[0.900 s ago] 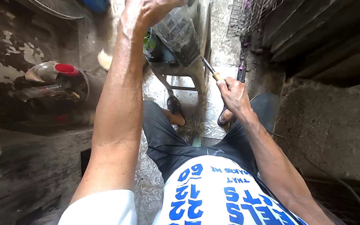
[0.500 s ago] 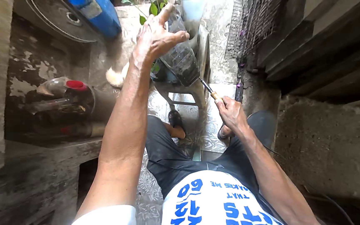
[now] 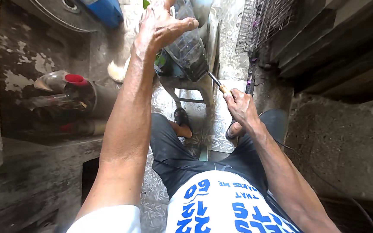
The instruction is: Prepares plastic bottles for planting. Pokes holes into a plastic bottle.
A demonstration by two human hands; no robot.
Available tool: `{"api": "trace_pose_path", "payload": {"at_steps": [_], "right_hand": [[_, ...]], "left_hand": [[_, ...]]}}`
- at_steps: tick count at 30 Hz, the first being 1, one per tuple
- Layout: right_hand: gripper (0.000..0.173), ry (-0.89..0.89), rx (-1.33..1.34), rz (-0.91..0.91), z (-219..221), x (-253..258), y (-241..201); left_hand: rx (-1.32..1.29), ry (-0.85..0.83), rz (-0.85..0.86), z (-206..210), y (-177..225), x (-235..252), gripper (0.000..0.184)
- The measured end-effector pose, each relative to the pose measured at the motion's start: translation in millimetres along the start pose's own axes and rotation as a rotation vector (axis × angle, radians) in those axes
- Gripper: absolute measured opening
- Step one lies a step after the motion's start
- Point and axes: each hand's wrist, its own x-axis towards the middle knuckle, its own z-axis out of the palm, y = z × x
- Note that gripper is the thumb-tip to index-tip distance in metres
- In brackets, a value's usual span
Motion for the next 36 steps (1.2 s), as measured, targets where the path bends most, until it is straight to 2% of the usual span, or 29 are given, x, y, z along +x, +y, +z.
{"api": "trace_pose_path", "payload": {"at_steps": [6,10,13,14,18,20,27,36], "right_hand": [[0.043,-0.009,-0.004,0.016,0,6,-5],[0.044,-0.012,-0.01,0.022,-1,4,-4],[0.042,-0.013,-0.043,0.06,-7,3,-3],[0.04,-0.018,-0.051,0.079,-9,4,-3],[0.037,-0.017,-0.028,0.123,-16,1,1],[0.037,-0.014,0.008,0.141,-20,-4,4],[0.036,-0.019,0.068,0.183,-21,-13,11],[0.036,-0.011,0.103,0.172,-19,-13,11]], "left_hand": [[0.0,0.006,0.017,1,-3,4,0.082],[-0.012,0.013,0.003,6,-9,11,0.095],[-0.04,0.11,0.033,2,-4,2,0.104],[-0.045,0.157,0.08,3,-6,0,0.098],[-0.06,0.221,0.291,4,-16,-15,0.05],[-0.093,0.216,0.343,6,-22,-25,0.039],[-0.206,0.391,0.476,27,-29,-47,0.028],[-0.092,0.348,0.473,24,-21,-50,0.029]]}}
